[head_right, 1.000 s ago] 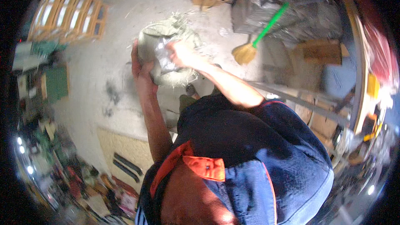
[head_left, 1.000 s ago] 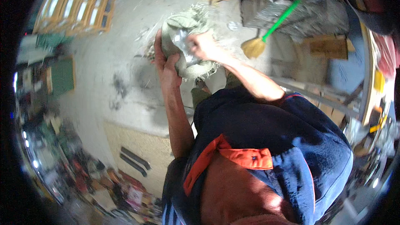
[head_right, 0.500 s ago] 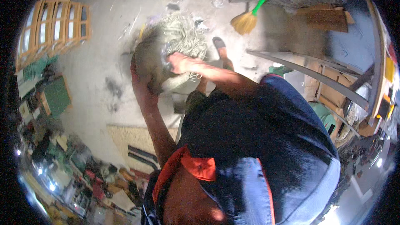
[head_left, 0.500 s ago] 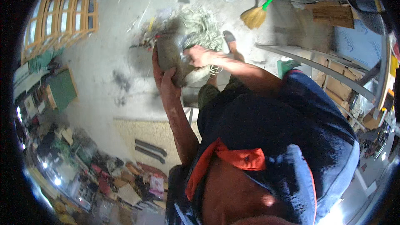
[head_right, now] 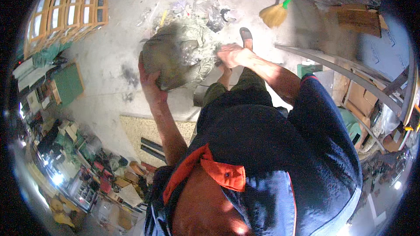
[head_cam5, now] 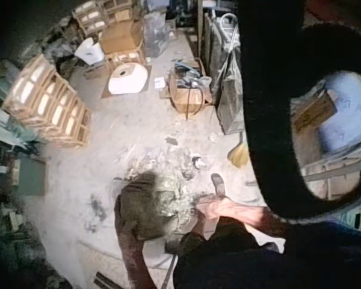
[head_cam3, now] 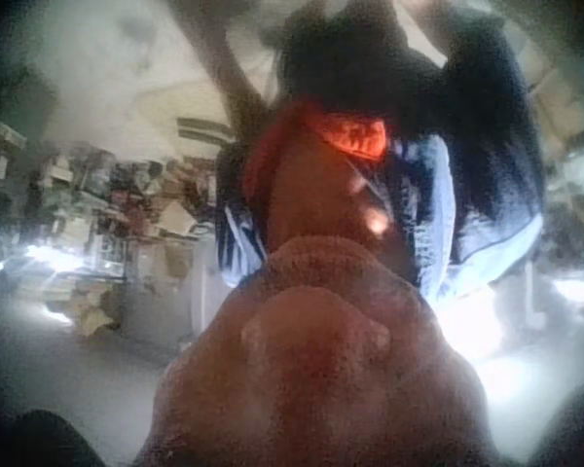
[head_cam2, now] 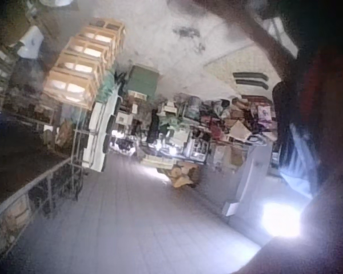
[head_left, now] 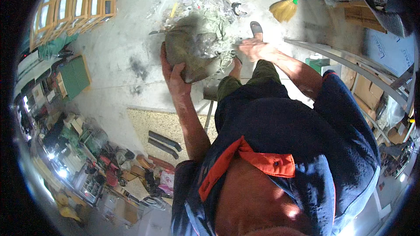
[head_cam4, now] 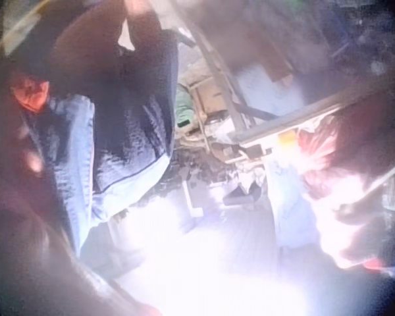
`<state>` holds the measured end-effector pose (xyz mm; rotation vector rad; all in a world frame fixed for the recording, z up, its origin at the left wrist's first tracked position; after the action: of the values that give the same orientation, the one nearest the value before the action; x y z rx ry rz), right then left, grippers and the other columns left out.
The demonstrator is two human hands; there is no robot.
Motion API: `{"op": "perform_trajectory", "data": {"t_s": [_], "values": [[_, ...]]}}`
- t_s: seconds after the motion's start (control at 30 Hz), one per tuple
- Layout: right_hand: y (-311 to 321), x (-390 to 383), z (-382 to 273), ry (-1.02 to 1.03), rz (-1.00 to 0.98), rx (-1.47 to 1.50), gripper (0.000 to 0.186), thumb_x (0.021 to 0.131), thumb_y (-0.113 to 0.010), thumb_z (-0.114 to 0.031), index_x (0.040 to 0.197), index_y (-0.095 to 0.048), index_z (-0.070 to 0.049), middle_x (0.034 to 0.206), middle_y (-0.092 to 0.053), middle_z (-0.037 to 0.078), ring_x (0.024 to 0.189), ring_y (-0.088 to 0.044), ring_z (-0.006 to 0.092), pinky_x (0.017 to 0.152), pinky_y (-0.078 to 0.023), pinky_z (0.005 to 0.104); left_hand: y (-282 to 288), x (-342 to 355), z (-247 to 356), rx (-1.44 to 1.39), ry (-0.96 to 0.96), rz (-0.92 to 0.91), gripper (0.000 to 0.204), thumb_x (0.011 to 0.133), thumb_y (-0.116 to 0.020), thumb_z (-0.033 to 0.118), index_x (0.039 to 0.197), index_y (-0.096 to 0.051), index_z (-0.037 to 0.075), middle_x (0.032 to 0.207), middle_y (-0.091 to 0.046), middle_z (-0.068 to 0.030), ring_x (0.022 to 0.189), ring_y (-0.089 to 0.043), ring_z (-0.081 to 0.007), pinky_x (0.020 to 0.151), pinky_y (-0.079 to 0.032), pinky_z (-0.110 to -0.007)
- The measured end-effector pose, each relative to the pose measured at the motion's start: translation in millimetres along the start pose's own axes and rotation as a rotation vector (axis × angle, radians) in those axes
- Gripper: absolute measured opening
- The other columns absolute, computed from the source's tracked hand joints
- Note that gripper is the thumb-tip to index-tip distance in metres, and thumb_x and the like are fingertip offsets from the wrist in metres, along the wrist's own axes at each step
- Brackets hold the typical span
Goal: The person sweeps debris on a concrete floor using a broom and dustpan. They gather scattered trash into a pile, scoop it into the dustpan, and lift the dustpan to empty the contents into a nearby bag. The person repeats this process to clear the floor area.
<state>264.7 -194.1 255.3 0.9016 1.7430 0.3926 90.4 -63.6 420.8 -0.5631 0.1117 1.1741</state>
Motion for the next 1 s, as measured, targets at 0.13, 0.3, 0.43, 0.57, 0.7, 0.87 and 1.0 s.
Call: {"op": "perform_trajectory", "data": {"t_s": [0.13,0.3,0.43,0.57,0.7,0.87,1.0], "values": [[41.1,-27.6,43.7,-0.12,0.592,0.657,0.026,0.081,-0.074,-0.027,0.086,-0.072,-0.002,0.081,-0.073,0.016,0.083,-0.073,0.0312,0.076,-0.057,0.0419,17.6,-7.2,4.1,0.018,0.004,0.055,0.092,0.067,-0.053,-0.003,0.156,-0.032,0.005,0.151,-0.043,-0.0177,0.139,-0.044,-0.033,0.114,-0.04,-0.043],[44.0,31.7,34.9,-0.536,0.59,0.875,0.057,0.078,-0.081,-0.05,0.098,-0.07,0.002,0.074,-0.071,0.01,0.07,-0.068,0.0201,0.069,-0.055,0.0349,8.7,-13.1,2.4,0.018,-0.024,-0.016,0.09,0.069,-0.056,-0.002,0.155,-0.033,0.006,0.15,-0.043,-0.0174,0.138,-0.044,-0.0335,0.114,-0.041,-0.043],[44.9,58.4,79.3,-0.355,0.456,0.804,0.072,0.076,-0.081,-0.053,0.122,-0.065,0.001,0.108,-0.072,0.019,0.103,-0.069,0.0302,0.084,-0.056,0.0383,33.4,-10.7,10.0,0.144,-0.028,0.149,0.091,0.069,-0.058,-0.004,0.155,-0.034,0.008,0.149,-0.044,-0.0153,0.136,-0.046,-0.0329,0.113,-0.042,-0.043],[14.0,14.4,143.2,-0.388,0.718,1.701,0.099,0.079,-0.083,-0.035,0.153,-0.028,0.001,0.116,-0.069,0.02,0.104,-0.068,0.03,0.078,-0.059,0.0423,28.3,11.7,-8.0,0.069,0.041,0.107,0.092,0.069,-0.058,-0.008,0.156,-0.034,0.008,0.148,-0.044,-0.0139,0.134,-0.047,-0.0304,0.11,-0.043,-0.039],[-10.3,0.8,89.9,-0.315,0.41,1.918,0.104,0.085,-0.079,-0.021,0.159,-0.009,0.002,0.108,-0.069,0.019,0.096,-0.068,0.0229,0.064,-0.061,0.0341,0.7,35.1,-35.2,0.116,0.038,0.032,0.091,0.07,-0.057,-0.011,0.156,-0.033,0.008,0.149,-0.044,-0.0138,0.134,-0.047,-0.028,0.109,-0.043,-0.037],[103.5,-47.6,66.9,-0.403,0.825,0.151,0.038,0.09,-0.066,-0.016,0.124,-0.061,0.001,0.075,-0.061,0.015,0.067,-0.062,0.0309,0.063,-0.054,0.0419,-25.6,56.2,-49.1,0.204,-0.036,-0.07,0.091,0.072,-0.056,-0.013,0.156,-0.03,0.008,0.15,-0.042,-0.0132,0.134,-0.046,-0.0263,0.107,-0.044,-0.035],[175.3,-68.2,46.0,-0.048,0.954,0.217,0.018,0.094,-0.058,-0.02,0.093,-0.066,-0.003,0.076,-0.06,0.016,0.076,-0.061,0.0327,0.068,-0.052,0.0415,-40.4,63.7,-73.4,0.391,0.013,-0.045,0.09,0.073,-0.053,-0.016,0.156,-0.033,0.01,0.145,-0.049,-0.0121,0.12,-0.055,-0.0204,0.091,-0.05,-0.029]]}}
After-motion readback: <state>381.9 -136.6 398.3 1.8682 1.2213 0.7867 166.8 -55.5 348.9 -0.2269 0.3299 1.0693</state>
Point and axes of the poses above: each hand's wrist, its own x-axis towards the middle knuckle, its own y-axis out of the back of the hand, z = x × y, the point moved 10 cm from there along x, towards the middle knuckle
